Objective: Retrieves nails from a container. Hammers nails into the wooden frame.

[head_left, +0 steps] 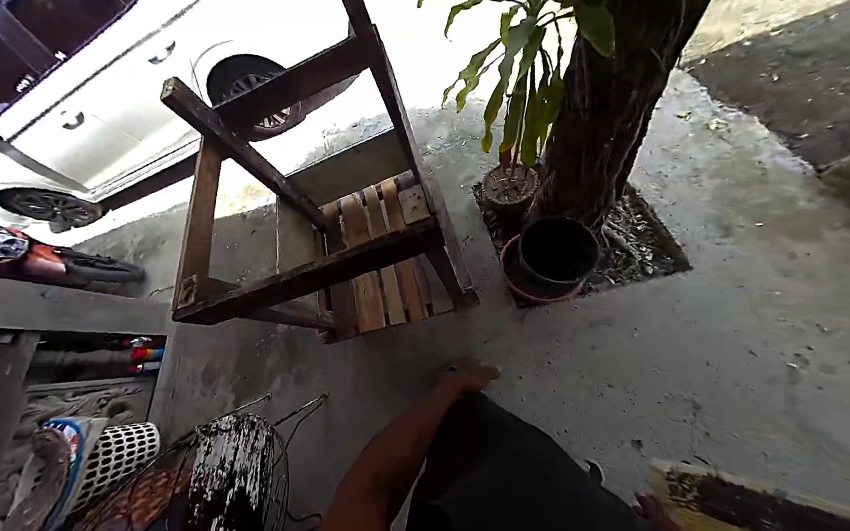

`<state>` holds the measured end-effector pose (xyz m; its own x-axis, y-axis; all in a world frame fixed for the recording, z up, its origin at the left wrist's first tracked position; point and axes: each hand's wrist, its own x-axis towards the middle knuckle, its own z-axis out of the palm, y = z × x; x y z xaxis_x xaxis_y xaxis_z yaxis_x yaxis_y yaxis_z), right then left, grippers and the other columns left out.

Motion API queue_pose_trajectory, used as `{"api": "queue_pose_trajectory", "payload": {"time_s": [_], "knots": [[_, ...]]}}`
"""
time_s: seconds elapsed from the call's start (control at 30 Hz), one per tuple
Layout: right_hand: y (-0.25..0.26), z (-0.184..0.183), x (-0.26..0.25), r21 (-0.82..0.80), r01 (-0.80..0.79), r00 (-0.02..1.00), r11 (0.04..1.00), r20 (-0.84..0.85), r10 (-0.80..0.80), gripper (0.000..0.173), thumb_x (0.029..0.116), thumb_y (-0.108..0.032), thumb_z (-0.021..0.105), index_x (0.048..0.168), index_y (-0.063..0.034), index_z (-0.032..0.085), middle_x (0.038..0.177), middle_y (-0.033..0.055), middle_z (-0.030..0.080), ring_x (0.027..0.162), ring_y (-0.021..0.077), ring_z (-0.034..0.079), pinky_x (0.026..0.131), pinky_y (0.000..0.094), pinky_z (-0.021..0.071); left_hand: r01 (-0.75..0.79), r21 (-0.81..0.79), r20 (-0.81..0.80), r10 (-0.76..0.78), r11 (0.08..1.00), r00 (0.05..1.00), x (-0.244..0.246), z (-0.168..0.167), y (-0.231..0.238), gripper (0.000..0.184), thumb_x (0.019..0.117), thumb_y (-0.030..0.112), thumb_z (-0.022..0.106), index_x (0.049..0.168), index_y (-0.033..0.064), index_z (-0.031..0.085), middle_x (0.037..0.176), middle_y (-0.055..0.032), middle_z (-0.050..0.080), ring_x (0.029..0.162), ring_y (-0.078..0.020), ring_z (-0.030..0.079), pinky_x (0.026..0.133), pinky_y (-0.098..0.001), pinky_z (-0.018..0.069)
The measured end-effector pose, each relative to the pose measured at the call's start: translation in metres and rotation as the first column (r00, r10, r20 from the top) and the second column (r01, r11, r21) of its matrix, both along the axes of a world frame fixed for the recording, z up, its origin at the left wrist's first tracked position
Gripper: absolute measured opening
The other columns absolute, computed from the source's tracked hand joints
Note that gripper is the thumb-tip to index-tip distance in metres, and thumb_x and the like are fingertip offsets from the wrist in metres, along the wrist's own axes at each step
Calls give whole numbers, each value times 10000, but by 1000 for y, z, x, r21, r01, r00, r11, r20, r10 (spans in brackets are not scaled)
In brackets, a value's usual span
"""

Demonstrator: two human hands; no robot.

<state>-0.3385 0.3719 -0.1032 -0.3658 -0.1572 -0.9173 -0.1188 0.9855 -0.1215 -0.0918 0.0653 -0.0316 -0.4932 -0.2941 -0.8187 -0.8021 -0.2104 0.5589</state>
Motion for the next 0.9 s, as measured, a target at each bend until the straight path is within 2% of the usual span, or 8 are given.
{"api": "queue_pose_trajectory", "payload": {"time_s": [0.1,0.2,0.37,0.47,0.6,0.73,0.83,0.9], "knots": [[17,-10,-78,-180,189,982,965,63,-181,444,1127,-264,403,1389,73,527,1299,303,635,1144,426,669,953,592,539,169,-39,139,-162,985,977,-25,-11,70,580,1074,434,489,1415,-32,545,1374,-270,599,1301,-393,572,1120,-582,417],[42,25,-145,-205,98,995,974,2,-100,455,1116,-288,429,1331,82,584,1276,296,649,1162,426,662,1006,588,515,307,-115,175,-285,945,943,-67,-14,111,566,1071,391,532,1435,-43,527,1379,-295,585,1309,-413,560,1130,-564,412],[89,31,-203,-192,34,999,981,-22,-39,512,1108,-333,407,1221,106,646,1288,324,627,1253,451,596,1070,620,435,364,-136,87,-355,921,931,-136,-20,140,605,1109,279,441,1578,-65,276,1588,-310,363,1491,-417,362,1238,-519,274],[121,17,-218,-201,139,990,970,29,-136,524,1111,-341,407,1206,117,643,1269,324,635,1232,447,610,1064,608,445,327,-25,39,-326,945,945,-176,-9,145,565,1126,306,343,1556,-60,333,1573,-284,401,1474,-358,402,1225,-478,314],[185,-18,-235,-122,406,913,906,92,-397,481,1107,-328,428,1261,87,617,1246,296,655,1151,415,661,1012,581,496,181,99,143,-194,979,971,-241,-2,148,560,1139,367,227,1468,-15,468,1412,-216,564,1272,-229,566,1091,-433,445],[260,-41,-246,13,689,723,725,61,-688,463,1113,-318,435,1310,72,589,1239,288,660,1093,417,682,950,582,531,249,146,-23,-249,957,968,-309,-71,128,538,1145,274,168,1504,-76,364,1474,-265,486,1315,-241,525,1098,-386,442],[286,-19,-239,92,883,462,461,10,-887,445,1118,-290,424,1348,63,564,1255,296,642,1081,428,675,908,586,542,319,125,187,-338,939,922,-445,-23,117,484,1151,242,240,1509,-37,409,1536,-223,455,1397,-258,461,1175,-407,346],[287,-3,-241,147,920,365,363,13,-931,440,1121,-289,419,1345,61,563,1252,294,640,1080,426,671,902,591,538,403,145,197,-425,904,883,-519,-20,100,573,1136,384,286,1467,-45,473,1472,-260,517,1345,-324,526,1132,-491,406]]}}
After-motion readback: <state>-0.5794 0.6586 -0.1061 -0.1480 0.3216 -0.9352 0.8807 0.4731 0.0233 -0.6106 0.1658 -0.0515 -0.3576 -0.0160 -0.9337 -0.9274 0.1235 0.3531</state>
